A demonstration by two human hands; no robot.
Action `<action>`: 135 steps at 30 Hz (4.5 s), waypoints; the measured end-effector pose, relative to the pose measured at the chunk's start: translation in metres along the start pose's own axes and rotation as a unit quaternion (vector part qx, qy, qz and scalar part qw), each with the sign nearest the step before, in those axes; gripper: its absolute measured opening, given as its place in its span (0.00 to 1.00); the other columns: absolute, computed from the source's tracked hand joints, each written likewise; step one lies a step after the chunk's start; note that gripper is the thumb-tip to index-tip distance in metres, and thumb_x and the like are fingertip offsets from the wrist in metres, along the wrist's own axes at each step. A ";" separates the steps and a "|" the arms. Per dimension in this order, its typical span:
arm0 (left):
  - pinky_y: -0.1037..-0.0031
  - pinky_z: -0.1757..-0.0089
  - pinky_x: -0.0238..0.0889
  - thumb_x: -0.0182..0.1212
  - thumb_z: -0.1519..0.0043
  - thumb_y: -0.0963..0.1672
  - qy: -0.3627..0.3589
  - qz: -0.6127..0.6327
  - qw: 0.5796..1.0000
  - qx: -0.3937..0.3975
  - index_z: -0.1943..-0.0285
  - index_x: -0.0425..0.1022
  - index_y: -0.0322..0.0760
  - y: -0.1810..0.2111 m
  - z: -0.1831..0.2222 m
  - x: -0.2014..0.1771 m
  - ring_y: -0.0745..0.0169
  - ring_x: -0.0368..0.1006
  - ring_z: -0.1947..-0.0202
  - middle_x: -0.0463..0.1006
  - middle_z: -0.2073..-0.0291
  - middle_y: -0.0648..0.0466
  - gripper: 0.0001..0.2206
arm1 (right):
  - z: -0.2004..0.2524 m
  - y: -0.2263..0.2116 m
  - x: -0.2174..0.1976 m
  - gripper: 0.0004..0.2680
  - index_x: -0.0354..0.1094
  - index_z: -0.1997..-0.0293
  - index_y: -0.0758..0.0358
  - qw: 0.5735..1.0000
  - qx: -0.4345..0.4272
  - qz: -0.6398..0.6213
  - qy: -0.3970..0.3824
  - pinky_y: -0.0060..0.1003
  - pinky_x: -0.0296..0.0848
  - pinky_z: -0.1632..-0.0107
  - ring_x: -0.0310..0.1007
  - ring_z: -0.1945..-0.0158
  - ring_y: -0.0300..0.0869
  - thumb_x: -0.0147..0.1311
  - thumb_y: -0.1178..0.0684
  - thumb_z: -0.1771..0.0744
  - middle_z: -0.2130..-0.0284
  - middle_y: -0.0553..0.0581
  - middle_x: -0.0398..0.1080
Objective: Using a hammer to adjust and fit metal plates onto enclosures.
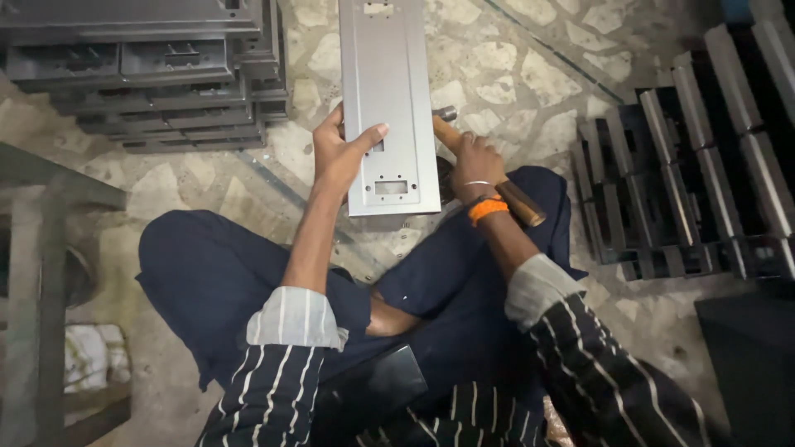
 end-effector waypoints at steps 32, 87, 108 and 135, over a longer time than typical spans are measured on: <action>0.73 0.59 0.75 0.73 0.47 0.40 0.020 -0.027 0.999 0.010 0.47 0.76 0.27 -0.005 -0.006 -0.005 0.65 0.80 0.63 0.84 0.60 0.49 0.19 | 0.128 0.006 -0.290 0.01 0.68 0.56 0.61 0.734 -0.153 -0.632 0.196 0.33 0.75 0.67 0.75 0.73 0.38 0.54 0.61 0.29 0.73 0.52 0.73; 0.74 0.62 0.72 0.72 0.46 0.39 0.026 -0.008 1.000 0.012 0.47 0.77 0.27 0.002 0.004 -0.004 0.66 0.78 0.64 0.83 0.61 0.51 0.18 | 0.159 -0.066 -0.218 0.15 0.71 0.57 0.68 0.929 -0.025 -0.324 -0.179 0.40 0.68 0.72 0.80 0.72 0.52 0.61 0.42 0.32 0.78 0.62 0.72; 0.75 0.64 0.70 0.72 0.45 0.39 0.061 -0.011 0.998 -0.003 0.43 0.75 0.26 0.018 0.033 -0.013 0.67 0.75 0.66 0.82 0.61 0.50 0.20 | -0.014 0.028 0.005 0.10 0.76 0.61 0.67 0.988 0.005 -0.042 -0.146 0.51 0.73 0.54 0.75 0.57 0.59 0.60 0.51 0.38 0.62 0.67 0.76; 0.65 0.63 0.67 0.58 0.34 0.53 -0.365 0.588 0.712 -0.121 0.25 0.58 0.34 -0.148 0.057 -0.059 0.61 0.65 0.66 0.67 0.53 0.45 0.31 | 0.040 -0.038 -0.041 0.05 0.77 0.64 0.65 0.934 -0.047 -0.354 -0.033 0.47 0.76 0.58 0.79 0.63 0.56 0.56 0.63 0.39 0.70 0.66 0.77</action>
Point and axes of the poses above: each hand's wrist, its own z-axis away from the middle knuckle, its own x-axis out of the palm, y = z × x, the point moved 6 cm from there along -z, towards the middle knuckle
